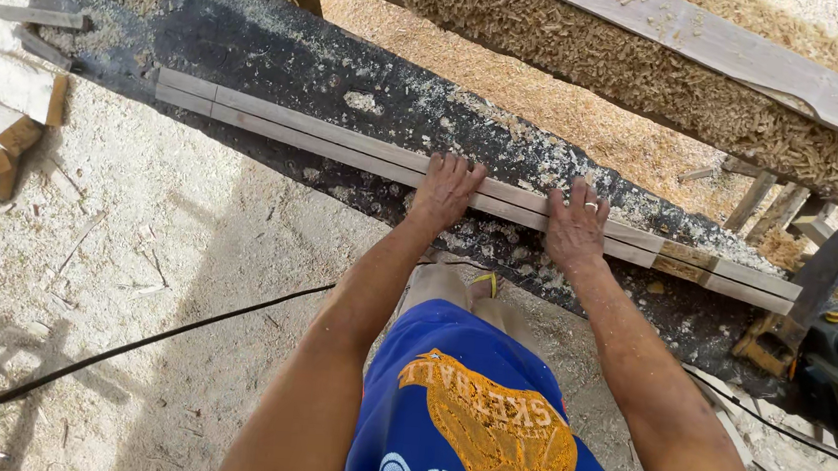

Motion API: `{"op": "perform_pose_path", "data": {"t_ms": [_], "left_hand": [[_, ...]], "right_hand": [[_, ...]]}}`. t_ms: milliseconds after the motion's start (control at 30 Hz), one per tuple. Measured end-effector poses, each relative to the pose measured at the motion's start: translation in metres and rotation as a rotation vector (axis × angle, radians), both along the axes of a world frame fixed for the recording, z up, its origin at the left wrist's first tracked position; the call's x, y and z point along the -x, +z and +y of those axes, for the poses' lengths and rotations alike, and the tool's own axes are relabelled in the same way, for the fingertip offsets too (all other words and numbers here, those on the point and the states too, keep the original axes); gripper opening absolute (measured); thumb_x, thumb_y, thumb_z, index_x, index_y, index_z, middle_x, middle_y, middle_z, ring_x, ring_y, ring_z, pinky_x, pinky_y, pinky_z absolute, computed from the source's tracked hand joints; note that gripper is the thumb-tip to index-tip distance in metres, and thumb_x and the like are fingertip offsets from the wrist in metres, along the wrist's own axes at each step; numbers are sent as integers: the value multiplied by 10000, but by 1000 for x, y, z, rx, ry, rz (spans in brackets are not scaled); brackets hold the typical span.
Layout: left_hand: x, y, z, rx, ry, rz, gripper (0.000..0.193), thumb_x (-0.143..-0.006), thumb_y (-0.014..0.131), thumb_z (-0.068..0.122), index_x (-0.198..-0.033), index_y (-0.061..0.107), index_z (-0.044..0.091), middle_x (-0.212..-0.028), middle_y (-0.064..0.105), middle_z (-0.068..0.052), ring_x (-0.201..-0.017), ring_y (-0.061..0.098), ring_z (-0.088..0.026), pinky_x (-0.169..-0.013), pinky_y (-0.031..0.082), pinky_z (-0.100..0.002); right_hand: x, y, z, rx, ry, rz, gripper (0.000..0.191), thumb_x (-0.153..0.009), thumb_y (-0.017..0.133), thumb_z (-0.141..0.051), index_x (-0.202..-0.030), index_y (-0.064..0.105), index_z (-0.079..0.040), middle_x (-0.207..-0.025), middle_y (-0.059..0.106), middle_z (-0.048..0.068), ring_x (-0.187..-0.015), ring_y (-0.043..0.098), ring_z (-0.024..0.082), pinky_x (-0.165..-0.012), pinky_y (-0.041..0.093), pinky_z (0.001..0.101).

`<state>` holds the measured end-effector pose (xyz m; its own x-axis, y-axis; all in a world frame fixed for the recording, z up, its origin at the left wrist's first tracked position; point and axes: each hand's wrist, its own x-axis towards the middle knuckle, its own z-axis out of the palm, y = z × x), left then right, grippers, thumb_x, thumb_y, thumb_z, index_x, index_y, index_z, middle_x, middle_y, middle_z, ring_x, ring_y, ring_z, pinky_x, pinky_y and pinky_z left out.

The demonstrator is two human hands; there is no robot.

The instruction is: The person uses a claw hammer to drive nails into thin wooden strips laid on a workbench, then carries the strips to a rack and sorts through them. They later place a strip on the bench, measure it with a tape measure, and mark it with a pencil.

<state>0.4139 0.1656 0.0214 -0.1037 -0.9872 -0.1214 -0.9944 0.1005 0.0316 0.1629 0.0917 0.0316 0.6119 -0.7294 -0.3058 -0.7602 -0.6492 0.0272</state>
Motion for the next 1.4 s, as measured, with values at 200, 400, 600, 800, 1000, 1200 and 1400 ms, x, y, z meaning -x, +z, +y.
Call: {"op": "perform_pose_path", "data": {"t_ms": [200,400,600,800,1000,1200,1400], "left_hand": [[-12,-6,-5,-291,-114,-14,496,-926,646,200,-1356,435,71,-1154,617,-172,-1087,605,-328,-964,484,-480],[-9,40,-20,-776,-347,90,382,-985,677,271,-1230,521,23,-991,733,-199,-843,742,-321,-752,619,-464],[68,115,-21,-801,-713,-78,525,-745,880,185,-1146,608,-18,-997,754,-231,-907,756,-366,-760,629,-462],[155,167,31,-697,-1115,-246,602,-701,938,288,-1127,628,-3,-982,749,-231,-888,759,-359,-754,631,-461],[207,179,157,-532,-1589,-316,720,-603,976,294,-1154,581,52,-961,737,-203,-933,726,-397,-798,594,-498],[271,172,356,-488,-2015,-394,662,-640,935,313,-1142,565,91,-925,738,-187,-931,721,-415,-818,577,-527],[294,181,553,-398,-2448,-279,475,-741,802,169,-1149,574,80,-942,729,-208,-908,711,-431,-778,567,-555]], "right_hand": [[-1,11,-8,-419,-185,161,388,-967,667,-175,-1303,489,-95,-1047,700,199,-998,709,359,-1129,444,570],[8,71,38,-512,-320,160,217,-998,600,-94,-1209,552,-73,-1019,720,175,-993,725,336,-1059,469,627],[71,97,110,-548,-728,50,539,-779,769,-66,-1284,580,-90,-1165,703,173,-1115,677,345,-1030,481,603],[124,132,259,-484,-1134,-147,589,-683,786,-17,-1251,652,-94,-1108,715,192,-1088,697,373,-906,590,548],[89,180,476,-511,-1421,-228,505,-608,856,-91,-1096,724,-95,-1012,754,140,-1035,711,322,-905,501,569],[23,189,715,-350,-1809,-392,321,-572,803,-74,-890,763,-60,-899,733,150,-944,724,341,-784,576,526],[-76,193,903,-105,-2229,-456,356,-615,778,-107,-957,715,-27,-895,718,199,-924,704,378,-788,589,495]]}}
